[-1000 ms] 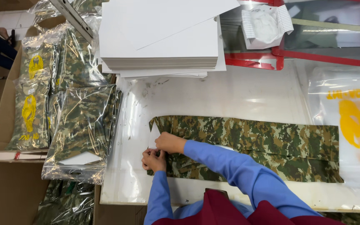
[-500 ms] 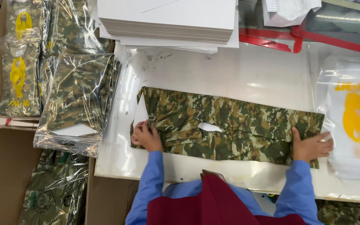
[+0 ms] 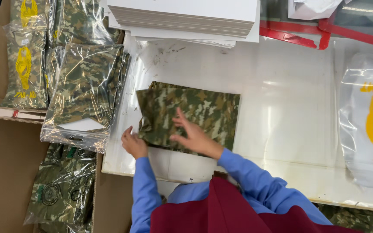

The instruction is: The person folds camouflage-patterned shirts on a white table, inserts a white cardboard sheet into each one for support, places them into plastic bags, and sets the bagged shirts into a cardboard box.

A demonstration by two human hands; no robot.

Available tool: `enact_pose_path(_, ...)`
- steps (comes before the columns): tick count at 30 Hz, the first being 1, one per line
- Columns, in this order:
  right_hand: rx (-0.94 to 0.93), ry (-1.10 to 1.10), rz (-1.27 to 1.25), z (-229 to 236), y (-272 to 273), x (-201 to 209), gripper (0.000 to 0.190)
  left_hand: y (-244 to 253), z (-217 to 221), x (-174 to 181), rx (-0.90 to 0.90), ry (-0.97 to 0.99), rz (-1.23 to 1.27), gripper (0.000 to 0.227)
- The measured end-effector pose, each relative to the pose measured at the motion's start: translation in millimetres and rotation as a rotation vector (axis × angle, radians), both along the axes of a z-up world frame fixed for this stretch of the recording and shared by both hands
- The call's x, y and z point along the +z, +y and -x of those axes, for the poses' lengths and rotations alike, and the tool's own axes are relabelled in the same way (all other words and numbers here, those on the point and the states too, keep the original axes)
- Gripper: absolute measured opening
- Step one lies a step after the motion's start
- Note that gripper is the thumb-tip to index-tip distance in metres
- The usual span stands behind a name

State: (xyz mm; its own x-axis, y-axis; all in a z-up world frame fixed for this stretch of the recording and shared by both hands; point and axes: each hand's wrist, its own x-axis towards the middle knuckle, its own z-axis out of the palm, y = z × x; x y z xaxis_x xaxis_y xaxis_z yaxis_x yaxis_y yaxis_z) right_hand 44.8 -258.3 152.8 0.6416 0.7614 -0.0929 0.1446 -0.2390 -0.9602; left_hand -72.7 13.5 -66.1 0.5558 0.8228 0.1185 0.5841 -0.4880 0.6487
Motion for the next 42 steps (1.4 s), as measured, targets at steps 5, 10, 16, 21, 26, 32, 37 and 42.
enact_pose_path(5,0.389,-0.638,0.217,30.8,-5.7,-88.8,0.091,-10.1,22.9,57.6,-0.164,0.081,0.301,0.047)
enact_pose_path(10,0.279,-0.803,0.347,-10.3,-97.9,-148.3,0.062,-74.6,35.4,45.3,-0.289,0.281,0.271,0.055)
enact_pose_path(16,-0.557,-0.682,0.555,-53.0,-238.8,-152.9,0.047,-154.1,0.4,110.6,-0.900,0.624,1.090,0.057)
enact_pose_path(21,-0.770,-0.272,0.284,-32.1,-252.5,-173.3,0.028,-133.9,-103.9,74.8,-0.600,0.015,0.150,0.045)
enact_pose_path(26,-0.797,-0.327,0.343,-4.8,-222.5,-157.6,0.017,-144.7,-132.8,38.1,-0.651,0.302,0.396,0.049)
enact_pose_path(32,-0.434,-0.072,0.381,-13.5,-306.0,-139.7,0.028,-153.6,-70.0,44.1,-0.605,0.415,0.487,0.032)
enact_pose_path(37,-0.876,-0.226,0.579,-63.5,-476.2,-136.2,0.032,-177.7,-20.0,59.1,-0.524,0.543,0.591,0.058)
enact_pose_path(42,-1.336,0.029,0.848,-83.9,-576.4,-149.9,0.036,-189.2,-4.3,56.0,-0.555,0.473,0.559,0.059)
